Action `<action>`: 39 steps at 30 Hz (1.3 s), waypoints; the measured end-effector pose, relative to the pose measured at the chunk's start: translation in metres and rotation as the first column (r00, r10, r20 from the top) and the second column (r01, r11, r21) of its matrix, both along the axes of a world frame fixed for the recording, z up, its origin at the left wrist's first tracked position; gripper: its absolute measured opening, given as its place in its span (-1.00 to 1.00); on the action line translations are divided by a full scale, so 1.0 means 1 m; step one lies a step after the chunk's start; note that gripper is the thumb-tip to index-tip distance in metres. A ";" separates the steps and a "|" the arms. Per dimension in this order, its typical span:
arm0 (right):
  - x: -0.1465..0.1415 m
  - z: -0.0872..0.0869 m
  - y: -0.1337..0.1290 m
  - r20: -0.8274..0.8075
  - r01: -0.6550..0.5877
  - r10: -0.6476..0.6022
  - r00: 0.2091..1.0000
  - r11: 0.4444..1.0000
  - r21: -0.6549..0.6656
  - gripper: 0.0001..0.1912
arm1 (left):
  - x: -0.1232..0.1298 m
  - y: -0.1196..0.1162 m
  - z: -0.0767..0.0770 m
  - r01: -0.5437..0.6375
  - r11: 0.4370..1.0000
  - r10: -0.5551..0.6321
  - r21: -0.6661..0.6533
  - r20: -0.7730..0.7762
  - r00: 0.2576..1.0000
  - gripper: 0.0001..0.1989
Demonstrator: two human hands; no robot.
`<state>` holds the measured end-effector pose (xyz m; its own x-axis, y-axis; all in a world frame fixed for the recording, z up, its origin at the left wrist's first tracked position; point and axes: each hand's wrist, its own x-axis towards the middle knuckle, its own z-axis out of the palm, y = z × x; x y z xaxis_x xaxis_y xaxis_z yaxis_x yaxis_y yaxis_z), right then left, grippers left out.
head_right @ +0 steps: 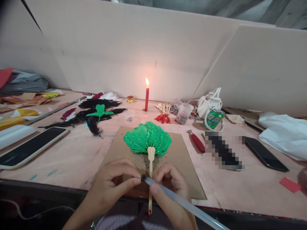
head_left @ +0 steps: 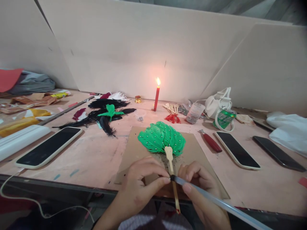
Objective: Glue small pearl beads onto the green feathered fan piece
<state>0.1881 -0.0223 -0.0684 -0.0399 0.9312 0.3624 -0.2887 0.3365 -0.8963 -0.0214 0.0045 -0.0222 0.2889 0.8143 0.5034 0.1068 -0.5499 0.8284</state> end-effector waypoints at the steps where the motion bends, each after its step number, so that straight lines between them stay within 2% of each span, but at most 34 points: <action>1: -0.002 -0.001 0.000 0.000 0.023 -0.023 1.000 1.000 0.011 -0.73 | 0.000 0.000 0.000 -0.003 1.000 0.003 0.001 -0.005 1.000 -0.86; 6: -0.007 -0.002 0.000 0.032 0.089 -0.091 0.995 0.993 0.073 -0.74 | 0.001 -0.001 0.002 -0.015 1.000 0.016 0.017 -0.019 1.000 -0.86; 15: -0.007 0.008 -0.002 0.154 0.167 -0.191 0.969 0.973 0.159 -0.75 | 0.001 -0.001 0.003 -0.024 0.999 0.024 0.021 -0.013 1.000 -0.86; 22: -0.007 0.010 -0.006 0.145 0.132 -0.144 0.979 0.987 0.093 -0.68 | 0.001 -0.001 0.004 -0.044 0.999 0.044 0.022 -0.004 0.999 -0.85; 28: -0.005 0.001 -0.006 0.041 0.057 -0.060 0.997 0.996 0.068 -0.68 | 0.003 -0.002 0.002 -0.033 0.996 0.041 0.084 -0.098 0.994 -0.83; 32: -0.007 0.000 -0.005 -0.006 0.114 -0.113 0.994 0.993 0.045 -0.70 | 0.003 -0.002 -0.001 0.006 0.995 0.006 0.102 -0.112 0.994 -0.85; 39: -0.009 0.010 -0.003 0.103 0.186 -0.196 0.975 0.978 0.099 -0.68 | 0.000 -0.002 0.001 0.044 0.999 -0.044 0.018 -0.022 0.999 -0.85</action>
